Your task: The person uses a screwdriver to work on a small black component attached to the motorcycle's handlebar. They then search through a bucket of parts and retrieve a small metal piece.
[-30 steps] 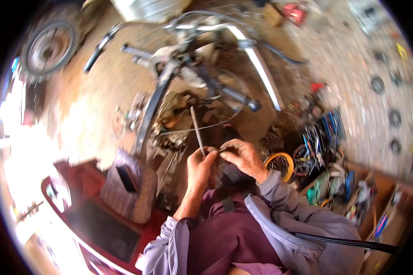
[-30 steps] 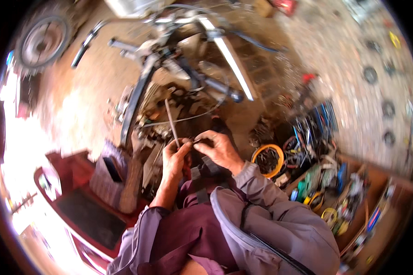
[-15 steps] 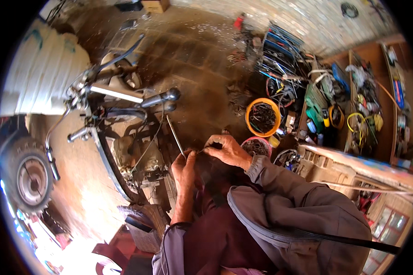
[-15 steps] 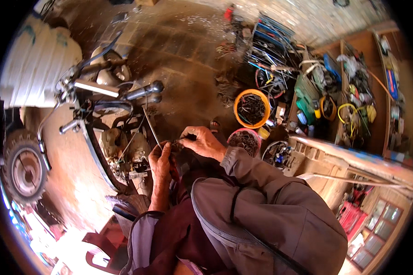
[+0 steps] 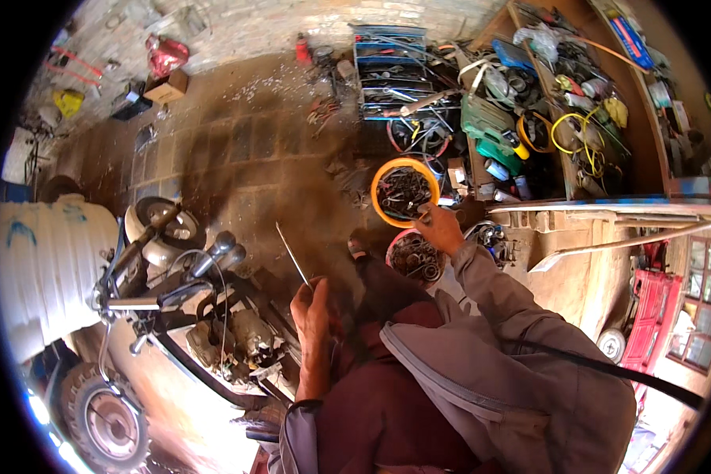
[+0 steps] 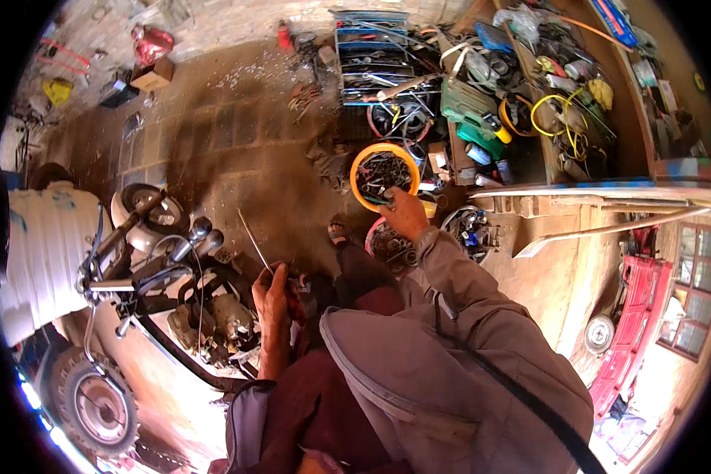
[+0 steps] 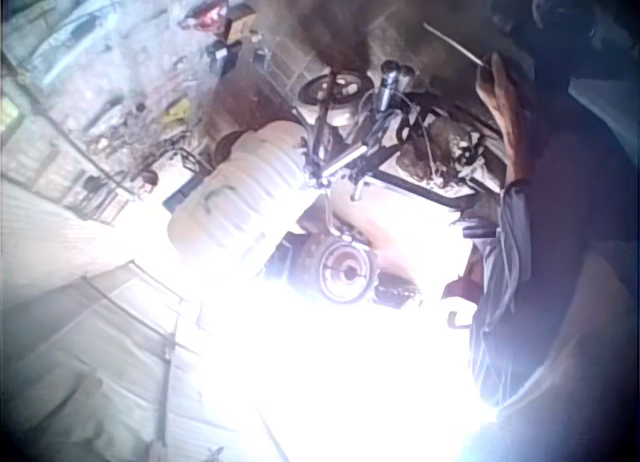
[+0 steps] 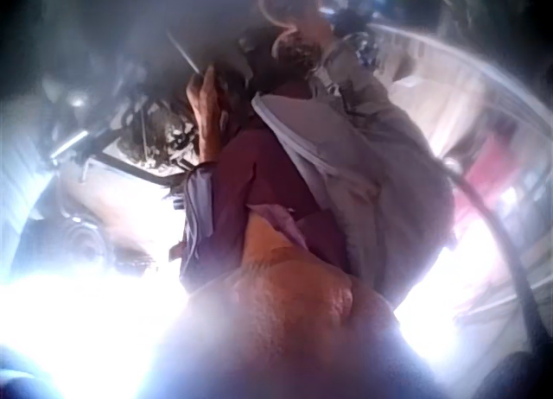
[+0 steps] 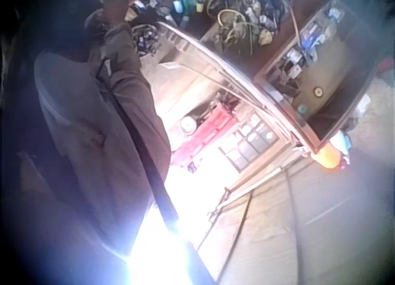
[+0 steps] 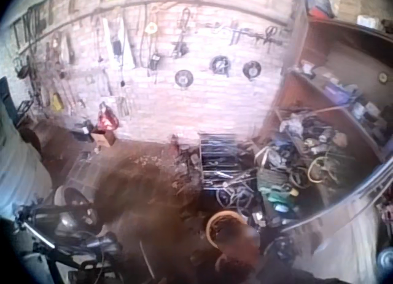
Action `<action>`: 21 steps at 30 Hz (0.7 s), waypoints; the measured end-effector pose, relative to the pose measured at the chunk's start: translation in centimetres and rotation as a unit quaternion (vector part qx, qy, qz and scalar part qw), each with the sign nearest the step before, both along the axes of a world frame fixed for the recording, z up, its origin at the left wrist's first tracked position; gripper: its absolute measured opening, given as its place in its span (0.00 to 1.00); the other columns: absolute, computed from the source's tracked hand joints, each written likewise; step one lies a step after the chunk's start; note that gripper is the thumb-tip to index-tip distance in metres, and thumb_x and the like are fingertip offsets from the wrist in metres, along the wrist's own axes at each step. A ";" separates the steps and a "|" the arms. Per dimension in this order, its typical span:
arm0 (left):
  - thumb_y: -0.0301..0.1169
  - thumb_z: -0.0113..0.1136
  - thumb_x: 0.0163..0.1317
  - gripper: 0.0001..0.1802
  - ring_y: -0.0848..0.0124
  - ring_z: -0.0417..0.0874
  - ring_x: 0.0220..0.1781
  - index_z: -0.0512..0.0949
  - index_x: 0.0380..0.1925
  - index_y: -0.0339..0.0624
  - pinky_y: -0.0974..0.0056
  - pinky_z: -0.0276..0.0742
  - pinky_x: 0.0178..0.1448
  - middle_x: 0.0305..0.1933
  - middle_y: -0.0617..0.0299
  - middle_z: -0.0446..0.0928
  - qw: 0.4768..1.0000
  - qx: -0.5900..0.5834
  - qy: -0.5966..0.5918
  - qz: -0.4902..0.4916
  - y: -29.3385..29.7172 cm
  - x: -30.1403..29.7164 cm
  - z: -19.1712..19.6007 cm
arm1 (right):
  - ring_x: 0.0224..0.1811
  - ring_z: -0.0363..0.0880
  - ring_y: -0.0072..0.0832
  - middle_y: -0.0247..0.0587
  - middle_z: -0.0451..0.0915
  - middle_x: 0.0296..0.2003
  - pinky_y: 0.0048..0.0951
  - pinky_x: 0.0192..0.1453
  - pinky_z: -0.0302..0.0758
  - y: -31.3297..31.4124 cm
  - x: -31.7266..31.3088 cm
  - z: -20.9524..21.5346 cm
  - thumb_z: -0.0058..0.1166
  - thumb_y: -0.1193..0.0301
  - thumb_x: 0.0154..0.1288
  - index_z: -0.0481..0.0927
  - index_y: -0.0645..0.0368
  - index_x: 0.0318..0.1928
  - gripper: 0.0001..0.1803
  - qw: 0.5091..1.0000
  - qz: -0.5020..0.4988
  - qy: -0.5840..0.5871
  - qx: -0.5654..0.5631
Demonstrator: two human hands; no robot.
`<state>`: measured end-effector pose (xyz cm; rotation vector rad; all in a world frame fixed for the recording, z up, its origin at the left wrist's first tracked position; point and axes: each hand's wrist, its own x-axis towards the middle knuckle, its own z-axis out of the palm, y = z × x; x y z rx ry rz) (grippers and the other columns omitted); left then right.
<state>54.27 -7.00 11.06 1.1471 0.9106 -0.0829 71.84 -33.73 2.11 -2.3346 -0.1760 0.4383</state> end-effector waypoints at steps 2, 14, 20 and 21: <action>0.36 0.58 0.68 0.14 0.77 0.72 0.15 0.79 0.41 0.33 0.70 0.65 0.19 0.19 0.65 0.75 1.000 -0.012 0.018 -0.010 -0.9 1.4 0.5 | 0.39 0.84 0.41 0.51 0.84 0.36 0.39 0.44 0.79 -1.5 -0.1 -0.5 0.65 0.63 0.58 0.78 0.64 0.47 0.21 1.000 -0.004 0.009 -0.021; 0.42 0.40 0.75 0.24 0.69 0.79 0.30 0.78 0.46 0.32 0.65 0.76 0.35 0.36 0.53 0.81 0.998 0.006 -0.055 0.018 -2.8 5.3 2.7 | 0.41 0.83 0.41 0.49 0.82 0.39 0.37 0.46 0.78 6.2 -4.3 5.2 0.61 0.59 0.61 0.80 0.63 0.46 0.21 0.957 0.208 0.114 0.164; 0.42 0.42 0.75 0.22 0.69 0.79 0.33 0.79 0.45 0.34 0.65 0.76 0.39 0.35 0.56 0.79 0.988 0.036 -0.142 0.037 -2.6 6.9 3.6 | 0.40 0.81 0.32 0.48 0.82 0.40 0.35 0.46 0.78 8.4 -4.8 8.2 0.64 0.62 0.60 0.78 0.65 0.50 0.23 0.896 0.246 0.185 0.319; 0.43 0.44 0.74 0.22 0.70 0.78 0.32 0.79 0.43 0.34 0.66 0.76 0.36 0.32 0.57 0.78 0.982 0.026 -0.164 0.087 -2.6 7.1 3.5 | 0.41 0.81 0.32 0.47 0.82 0.41 0.35 0.46 0.78 8.6 -4.7 9.4 0.65 0.63 0.59 0.78 0.65 0.50 0.23 0.890 0.232 0.217 0.326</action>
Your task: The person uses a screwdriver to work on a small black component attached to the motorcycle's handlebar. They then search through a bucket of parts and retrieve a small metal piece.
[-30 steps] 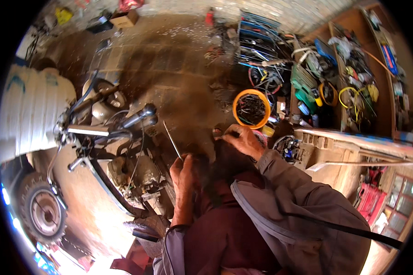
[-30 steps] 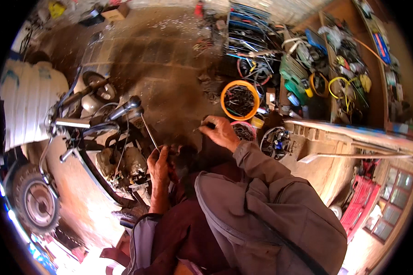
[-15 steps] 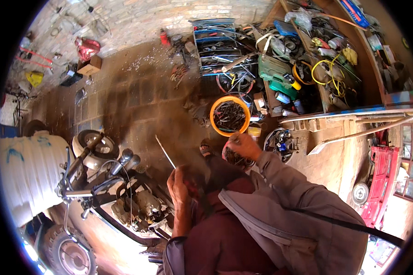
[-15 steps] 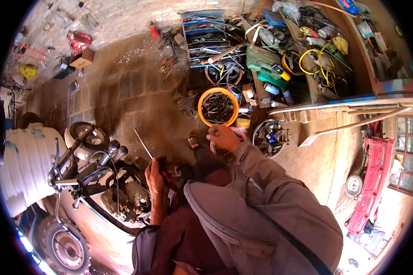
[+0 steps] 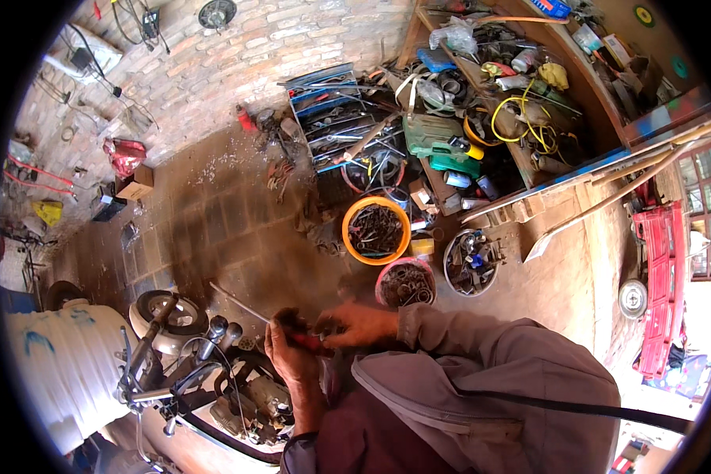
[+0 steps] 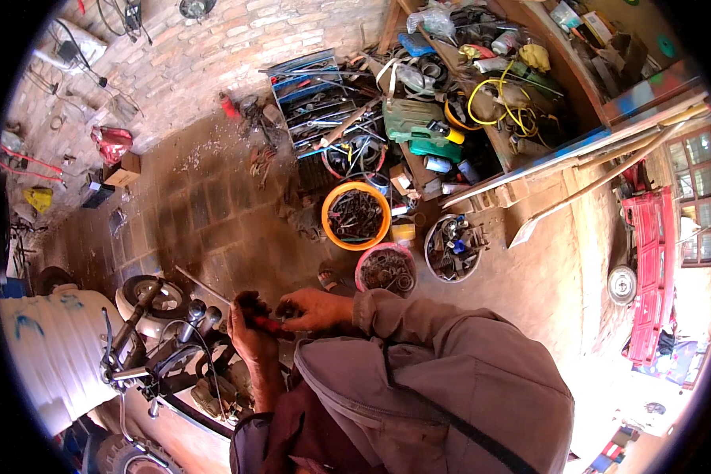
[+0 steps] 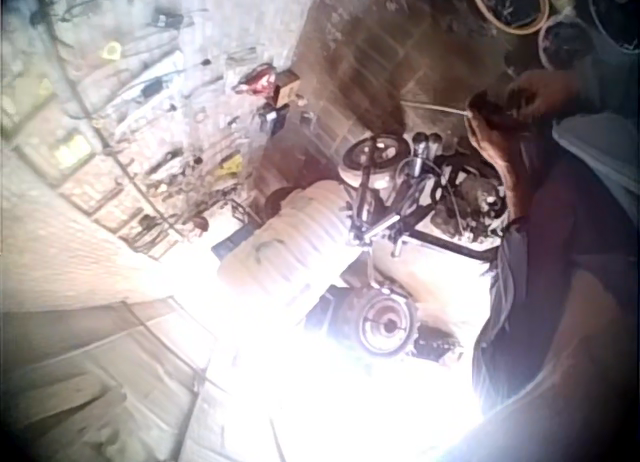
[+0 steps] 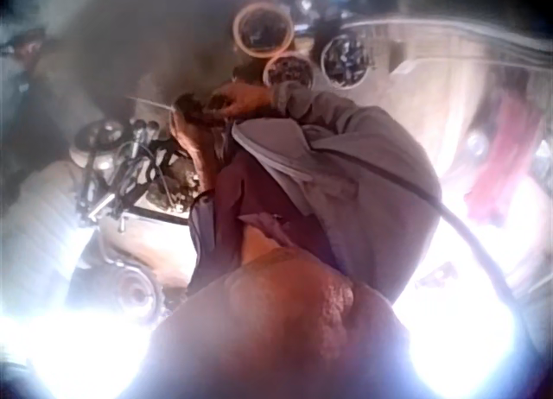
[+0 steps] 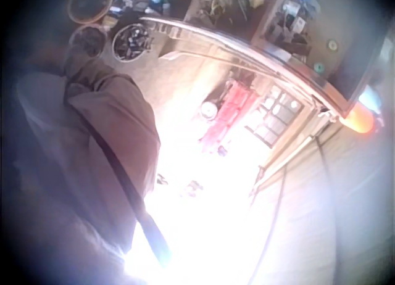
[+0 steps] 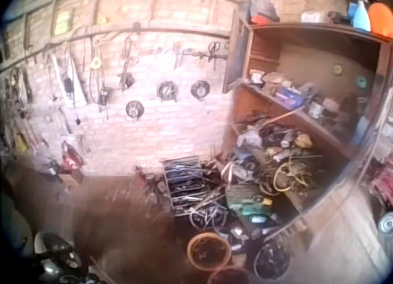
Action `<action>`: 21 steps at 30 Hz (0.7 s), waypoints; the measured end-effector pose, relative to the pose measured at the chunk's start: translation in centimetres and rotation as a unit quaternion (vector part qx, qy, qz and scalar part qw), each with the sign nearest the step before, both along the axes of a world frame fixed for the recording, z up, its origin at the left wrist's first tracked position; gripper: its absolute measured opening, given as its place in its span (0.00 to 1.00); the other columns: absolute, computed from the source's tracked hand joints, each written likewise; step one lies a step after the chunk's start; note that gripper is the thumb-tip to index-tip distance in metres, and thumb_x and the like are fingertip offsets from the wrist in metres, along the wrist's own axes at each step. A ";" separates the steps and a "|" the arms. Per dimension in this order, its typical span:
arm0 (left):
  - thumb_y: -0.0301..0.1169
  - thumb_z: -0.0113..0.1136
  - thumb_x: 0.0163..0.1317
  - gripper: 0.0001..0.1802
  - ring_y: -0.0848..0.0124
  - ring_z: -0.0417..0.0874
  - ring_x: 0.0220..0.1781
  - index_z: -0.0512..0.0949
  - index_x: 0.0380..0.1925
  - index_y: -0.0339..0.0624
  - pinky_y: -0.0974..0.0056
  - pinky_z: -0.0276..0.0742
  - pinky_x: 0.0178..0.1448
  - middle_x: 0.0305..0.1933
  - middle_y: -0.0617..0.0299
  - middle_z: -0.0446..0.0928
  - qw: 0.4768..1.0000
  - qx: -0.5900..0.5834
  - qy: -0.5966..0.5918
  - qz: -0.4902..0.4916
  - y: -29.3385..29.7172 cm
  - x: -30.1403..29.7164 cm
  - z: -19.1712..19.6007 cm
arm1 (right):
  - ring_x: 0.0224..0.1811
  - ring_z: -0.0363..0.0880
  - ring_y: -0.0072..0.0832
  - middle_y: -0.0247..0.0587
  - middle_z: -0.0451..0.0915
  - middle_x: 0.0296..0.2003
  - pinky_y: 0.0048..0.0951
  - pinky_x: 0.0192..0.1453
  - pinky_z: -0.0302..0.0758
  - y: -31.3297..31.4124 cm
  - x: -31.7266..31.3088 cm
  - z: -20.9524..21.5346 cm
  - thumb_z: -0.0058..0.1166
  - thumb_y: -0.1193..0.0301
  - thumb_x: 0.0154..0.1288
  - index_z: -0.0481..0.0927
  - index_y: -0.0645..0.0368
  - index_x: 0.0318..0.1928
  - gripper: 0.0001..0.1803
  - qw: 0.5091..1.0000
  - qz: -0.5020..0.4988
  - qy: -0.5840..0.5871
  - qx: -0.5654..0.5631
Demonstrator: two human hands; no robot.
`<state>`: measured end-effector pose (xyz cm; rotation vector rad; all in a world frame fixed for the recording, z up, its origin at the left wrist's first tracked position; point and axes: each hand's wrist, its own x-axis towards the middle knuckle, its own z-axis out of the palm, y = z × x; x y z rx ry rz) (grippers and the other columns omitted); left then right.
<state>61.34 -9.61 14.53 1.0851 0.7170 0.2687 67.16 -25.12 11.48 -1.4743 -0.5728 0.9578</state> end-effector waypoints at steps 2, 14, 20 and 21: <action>0.44 0.44 0.74 0.22 0.70 0.78 0.33 0.79 0.43 0.34 0.65 0.76 0.39 0.32 0.58 0.78 1.000 0.007 -0.016 -0.024 0.4 0.2 0.2 | 0.41 0.81 0.31 0.47 0.83 0.41 0.35 0.47 0.77 0.3 0.3 0.6 0.65 0.64 0.59 0.77 0.65 0.50 0.23 0.999 -0.005 0.036 -0.001; 0.39 0.50 0.73 0.18 0.71 0.80 0.37 0.79 0.44 0.34 0.67 0.75 0.44 0.38 0.58 0.81 0.997 -0.015 -0.013 -0.077 -0.8 1.2 0.6 | 0.43 0.75 0.23 0.43 0.82 0.40 0.32 0.51 0.74 -0.1 0.6 2.1 0.66 0.66 0.55 0.76 0.65 0.55 0.27 0.998 0.002 0.044 0.042; 0.32 0.55 0.70 0.17 0.70 0.80 0.44 0.75 0.53 0.33 0.66 0.76 0.50 0.45 0.56 0.80 0.982 0.041 -0.021 -0.180 -0.9 0.9 -0.2 | 0.39 0.77 0.25 0.45 0.82 0.36 0.32 0.45 0.74 -0.4 0.4 1.5 0.65 0.65 0.56 0.79 0.65 0.48 0.22 0.998 -0.038 0.041 0.032; 0.32 0.55 0.70 0.19 0.69 0.80 0.46 0.73 0.57 0.34 0.65 0.76 0.52 0.48 0.54 0.80 0.982 0.038 -0.029 -0.184 -0.9 0.7 -0.6 | 0.41 0.77 0.25 0.44 0.82 0.39 0.32 0.48 0.75 -0.7 0.5 1.8 0.65 0.66 0.57 0.78 0.66 0.50 0.22 0.999 -0.016 0.032 -0.008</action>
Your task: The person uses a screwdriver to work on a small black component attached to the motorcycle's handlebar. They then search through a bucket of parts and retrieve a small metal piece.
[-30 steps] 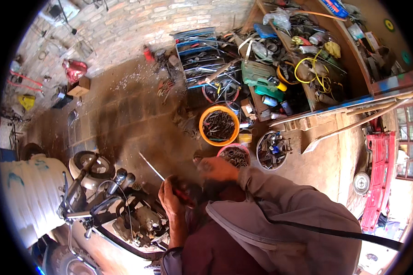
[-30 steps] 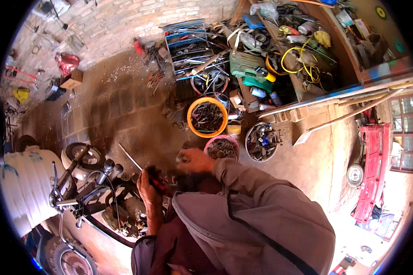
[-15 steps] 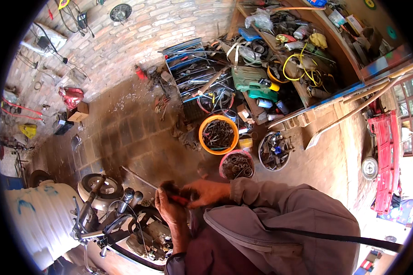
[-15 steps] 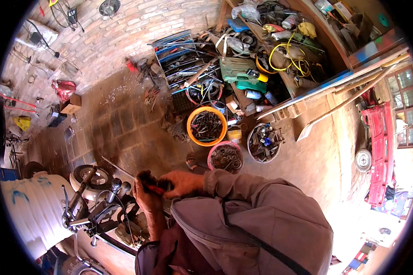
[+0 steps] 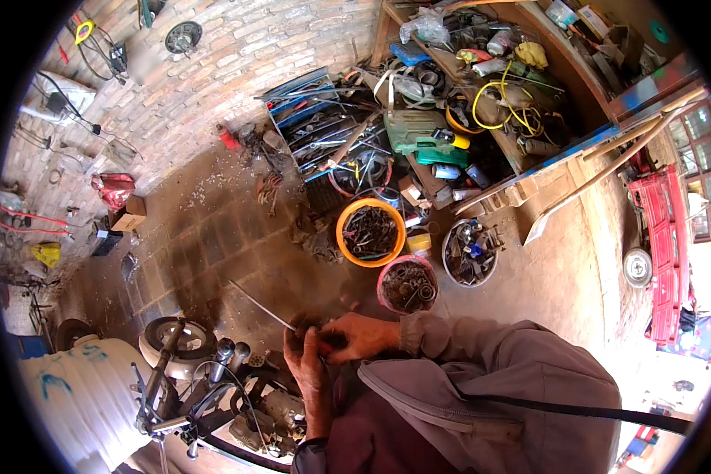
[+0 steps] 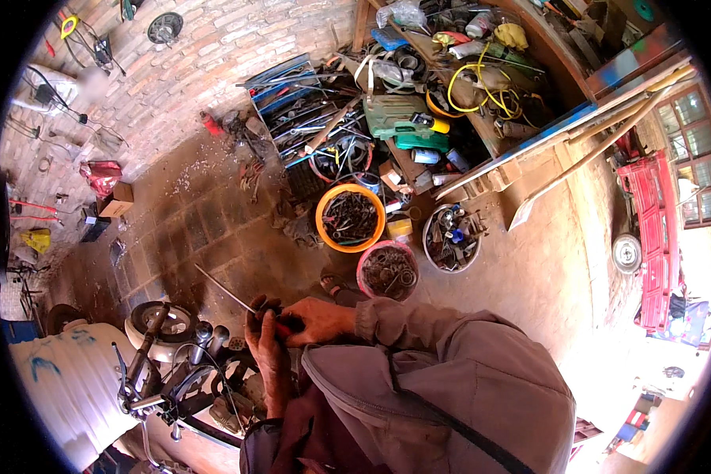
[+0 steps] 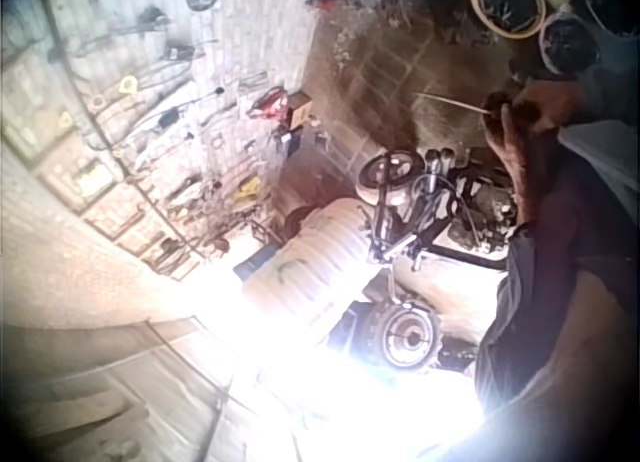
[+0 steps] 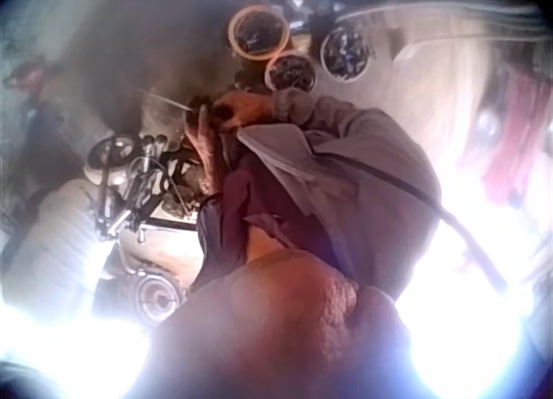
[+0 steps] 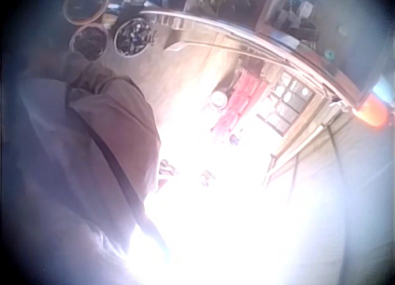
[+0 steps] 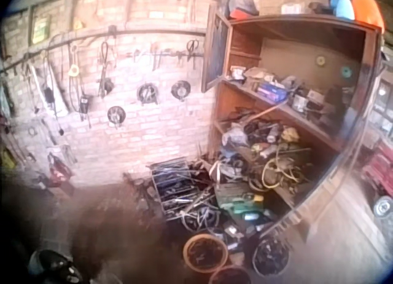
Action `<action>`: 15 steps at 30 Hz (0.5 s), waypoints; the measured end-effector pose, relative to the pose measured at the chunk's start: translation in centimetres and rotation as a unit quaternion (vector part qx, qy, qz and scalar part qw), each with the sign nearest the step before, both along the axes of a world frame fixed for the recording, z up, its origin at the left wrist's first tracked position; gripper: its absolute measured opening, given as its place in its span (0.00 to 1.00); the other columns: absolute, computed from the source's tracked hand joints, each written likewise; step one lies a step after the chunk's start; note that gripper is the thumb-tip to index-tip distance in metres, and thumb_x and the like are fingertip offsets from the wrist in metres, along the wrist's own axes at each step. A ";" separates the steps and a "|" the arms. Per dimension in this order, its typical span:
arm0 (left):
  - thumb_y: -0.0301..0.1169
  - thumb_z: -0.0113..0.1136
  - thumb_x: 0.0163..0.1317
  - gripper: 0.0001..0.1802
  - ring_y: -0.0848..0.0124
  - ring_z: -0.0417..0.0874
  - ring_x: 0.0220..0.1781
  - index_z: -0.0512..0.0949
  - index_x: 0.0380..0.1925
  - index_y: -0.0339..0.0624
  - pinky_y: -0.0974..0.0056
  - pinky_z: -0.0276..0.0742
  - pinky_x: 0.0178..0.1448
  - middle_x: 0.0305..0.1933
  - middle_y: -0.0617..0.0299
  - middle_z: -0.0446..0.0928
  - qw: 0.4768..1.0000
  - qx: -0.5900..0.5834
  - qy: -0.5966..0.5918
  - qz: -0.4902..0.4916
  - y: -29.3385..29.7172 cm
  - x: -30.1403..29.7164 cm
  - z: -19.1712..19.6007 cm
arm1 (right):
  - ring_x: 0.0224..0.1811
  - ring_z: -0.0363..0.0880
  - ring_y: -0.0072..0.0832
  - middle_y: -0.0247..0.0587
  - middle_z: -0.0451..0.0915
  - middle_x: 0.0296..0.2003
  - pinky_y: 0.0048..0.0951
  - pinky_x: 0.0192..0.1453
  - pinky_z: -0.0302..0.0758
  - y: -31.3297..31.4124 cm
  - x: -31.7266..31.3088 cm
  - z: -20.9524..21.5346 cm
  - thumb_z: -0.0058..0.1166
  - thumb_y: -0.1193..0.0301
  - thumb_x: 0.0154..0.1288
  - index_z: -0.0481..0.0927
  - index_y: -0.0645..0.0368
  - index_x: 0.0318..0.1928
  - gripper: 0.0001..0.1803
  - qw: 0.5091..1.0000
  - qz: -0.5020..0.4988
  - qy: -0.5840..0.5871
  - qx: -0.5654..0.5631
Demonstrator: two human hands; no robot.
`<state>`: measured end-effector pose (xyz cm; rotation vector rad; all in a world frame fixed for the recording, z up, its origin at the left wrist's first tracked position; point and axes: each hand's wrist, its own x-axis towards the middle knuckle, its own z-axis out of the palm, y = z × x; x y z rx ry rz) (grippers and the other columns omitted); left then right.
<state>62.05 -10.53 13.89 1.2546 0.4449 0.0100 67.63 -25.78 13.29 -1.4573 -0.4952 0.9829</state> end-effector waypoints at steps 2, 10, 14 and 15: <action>0.30 0.56 0.69 0.22 0.68 0.79 0.50 0.70 0.61 0.33 0.65 0.75 0.56 0.50 0.54 0.80 0.999 -0.023 0.021 -0.014 0.9 -0.9 -1.3 | 0.43 0.77 0.24 0.44 0.83 0.41 0.31 0.50 0.75 0.0 -0.4 0.0 0.66 0.68 0.58 0.78 0.66 0.51 0.23 0.999 0.018 -0.008 -0.039; 0.32 0.56 0.69 0.18 0.66 0.82 0.44 0.74 0.53 0.31 0.62 0.76 0.52 0.45 0.54 0.80 0.994 0.008 0.066 -0.091 2.5 -0.8 -2.6 | 0.43 0.82 0.36 0.51 0.83 0.40 0.34 0.50 0.76 0.2 -2.2 -0.3 0.67 0.61 0.57 0.80 0.66 0.49 0.25 0.994 -0.068 -0.057 -0.059; 0.33 0.56 0.69 0.13 0.65 0.82 0.37 0.76 0.48 0.35 0.62 0.79 0.43 0.38 0.56 0.80 0.995 -0.027 0.093 -0.032 2.4 -0.6 -4.2 | 0.40 0.81 0.51 0.56 0.82 0.37 0.44 0.45 0.75 -0.2 -3.7 -1.5 0.66 0.53 0.57 0.81 0.65 0.44 0.27 0.979 -0.143 -0.121 -0.085; 0.33 0.56 0.69 0.13 0.65 0.82 0.37 0.76 0.48 0.35 0.62 0.79 0.43 0.38 0.56 0.80 0.994 -0.027 0.096 -0.037 2.5 -0.6 -4.3 | 0.41 0.81 0.51 0.57 0.82 0.38 0.44 0.45 0.75 -1.0 -3.6 -1.6 0.64 0.53 0.58 0.81 0.65 0.45 0.26 0.973 -0.161 -0.125 -0.105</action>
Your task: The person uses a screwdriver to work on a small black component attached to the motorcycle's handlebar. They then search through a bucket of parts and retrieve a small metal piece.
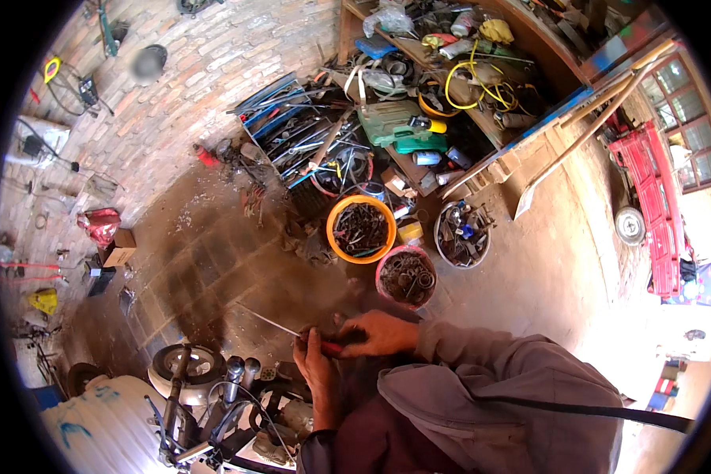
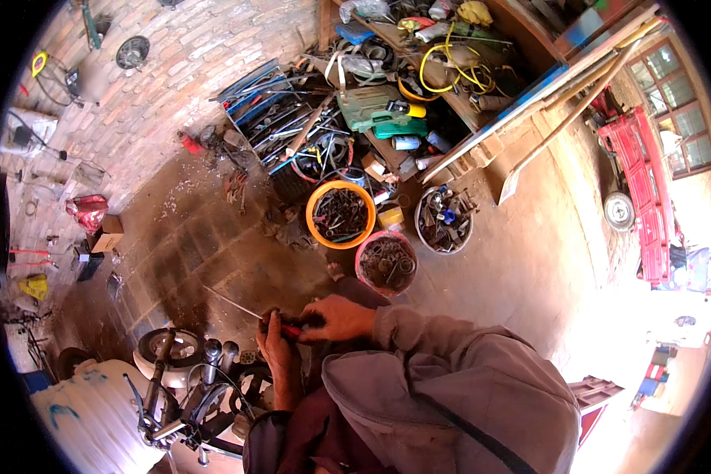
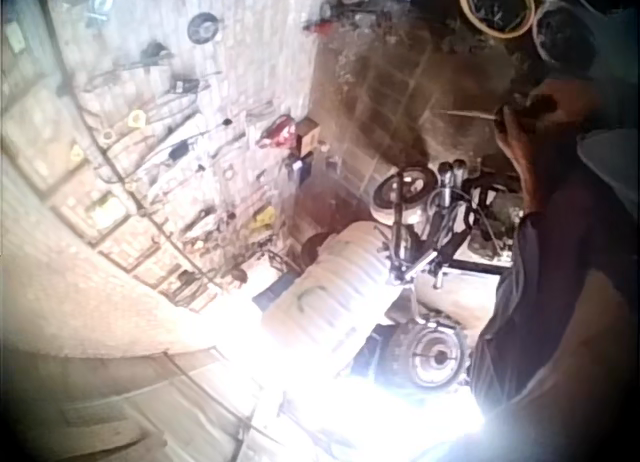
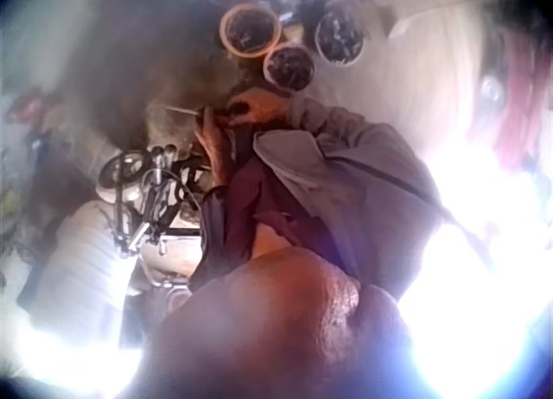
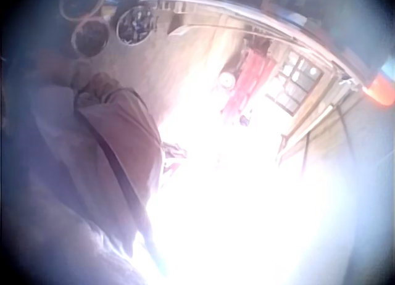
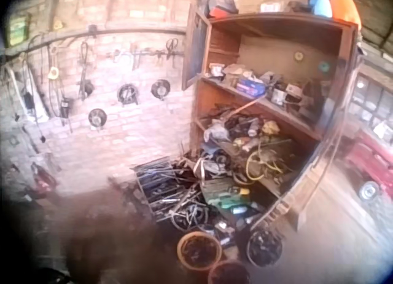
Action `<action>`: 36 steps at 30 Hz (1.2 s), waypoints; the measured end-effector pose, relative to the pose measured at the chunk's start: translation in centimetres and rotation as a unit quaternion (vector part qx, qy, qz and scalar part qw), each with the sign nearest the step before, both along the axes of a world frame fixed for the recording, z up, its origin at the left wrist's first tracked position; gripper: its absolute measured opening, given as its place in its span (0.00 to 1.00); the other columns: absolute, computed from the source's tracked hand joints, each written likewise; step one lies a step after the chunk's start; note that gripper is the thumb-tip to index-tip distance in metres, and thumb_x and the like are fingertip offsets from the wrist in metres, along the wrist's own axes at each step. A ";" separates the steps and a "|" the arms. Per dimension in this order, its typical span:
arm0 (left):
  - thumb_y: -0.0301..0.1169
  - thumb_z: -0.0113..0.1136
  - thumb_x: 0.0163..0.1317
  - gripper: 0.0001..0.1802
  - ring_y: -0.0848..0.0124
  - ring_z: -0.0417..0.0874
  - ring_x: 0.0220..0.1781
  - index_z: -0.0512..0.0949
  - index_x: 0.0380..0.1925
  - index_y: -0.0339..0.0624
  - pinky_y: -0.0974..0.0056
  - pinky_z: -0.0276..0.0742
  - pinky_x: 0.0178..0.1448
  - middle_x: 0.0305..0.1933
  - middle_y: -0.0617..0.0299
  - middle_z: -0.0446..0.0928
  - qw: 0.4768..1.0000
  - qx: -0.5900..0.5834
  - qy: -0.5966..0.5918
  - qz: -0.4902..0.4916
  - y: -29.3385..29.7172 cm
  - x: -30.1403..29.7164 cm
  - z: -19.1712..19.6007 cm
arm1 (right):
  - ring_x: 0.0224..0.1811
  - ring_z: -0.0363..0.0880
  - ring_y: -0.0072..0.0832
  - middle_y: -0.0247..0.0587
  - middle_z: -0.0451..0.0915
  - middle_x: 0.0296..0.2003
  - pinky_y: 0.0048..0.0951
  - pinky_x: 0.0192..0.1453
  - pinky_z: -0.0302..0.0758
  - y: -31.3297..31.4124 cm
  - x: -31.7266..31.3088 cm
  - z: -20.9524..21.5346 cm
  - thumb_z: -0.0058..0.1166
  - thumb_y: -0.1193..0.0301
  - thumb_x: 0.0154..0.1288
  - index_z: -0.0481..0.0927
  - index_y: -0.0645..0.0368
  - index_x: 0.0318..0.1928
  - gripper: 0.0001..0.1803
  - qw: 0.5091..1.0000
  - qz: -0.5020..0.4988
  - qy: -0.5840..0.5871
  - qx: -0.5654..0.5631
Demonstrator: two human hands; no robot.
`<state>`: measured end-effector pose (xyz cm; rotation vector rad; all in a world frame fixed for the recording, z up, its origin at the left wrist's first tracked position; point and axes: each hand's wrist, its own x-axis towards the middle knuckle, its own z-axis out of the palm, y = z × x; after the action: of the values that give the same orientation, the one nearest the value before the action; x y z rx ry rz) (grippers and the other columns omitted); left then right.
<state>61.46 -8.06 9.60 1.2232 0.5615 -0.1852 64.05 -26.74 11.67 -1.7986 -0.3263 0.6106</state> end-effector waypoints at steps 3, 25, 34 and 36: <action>0.33 0.55 0.70 0.11 0.65 0.81 0.30 0.76 0.45 0.37 0.61 0.78 0.35 0.33 0.58 0.78 0.999 -0.032 0.024 0.033 -0.2 0.7 0.1 | 0.42 0.82 0.50 0.56 0.83 0.38 0.44 0.46 0.76 -3.4 1.4 -0.8 0.62 0.53 0.61 0.81 0.63 0.45 0.24 0.996 -0.064 -0.010 -0.066; 0.32 0.55 0.70 0.08 0.70 0.73 0.20 0.73 0.33 0.39 0.65 0.71 0.26 0.23 0.63 0.71 0.985 0.043 0.160 0.045 -7.8 13.3 1.0 | 0.42 0.84 0.51 0.52 0.84 0.37 0.49 0.44 0.80 -40.9 32.8 -6.3 0.55 0.58 0.64 0.79 0.55 0.44 0.16 0.706 -0.368 -0.140 -0.588; 0.28 0.57 0.67 0.05 0.73 0.71 0.19 0.72 0.34 0.41 0.67 0.70 0.23 0.23 0.64 0.70 0.982 0.061 0.169 0.057 -8.5 15.5 1.1 | 0.50 0.84 0.44 0.48 0.85 0.44 0.45 0.48 0.81 -47.8 39.4 -8.0 0.59 0.68 0.55 0.85 0.53 0.39 0.11 0.643 -0.297 -0.054 -0.704; 0.28 0.57 0.67 0.05 0.73 0.71 0.18 0.72 0.34 0.41 0.67 0.70 0.22 0.22 0.63 0.70 0.980 0.067 0.175 0.064 -8.8 16.0 1.0 | 0.50 0.84 0.44 0.47 0.85 0.43 0.46 0.47 0.81 -48.3 39.8 -8.8 0.62 0.68 0.54 0.86 0.53 0.40 0.11 0.640 -0.285 -0.037 -0.712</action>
<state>77.42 -16.87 10.55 1.2878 0.9696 -0.2592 103.81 -75.05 2.87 -3.2040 0.9952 0.2522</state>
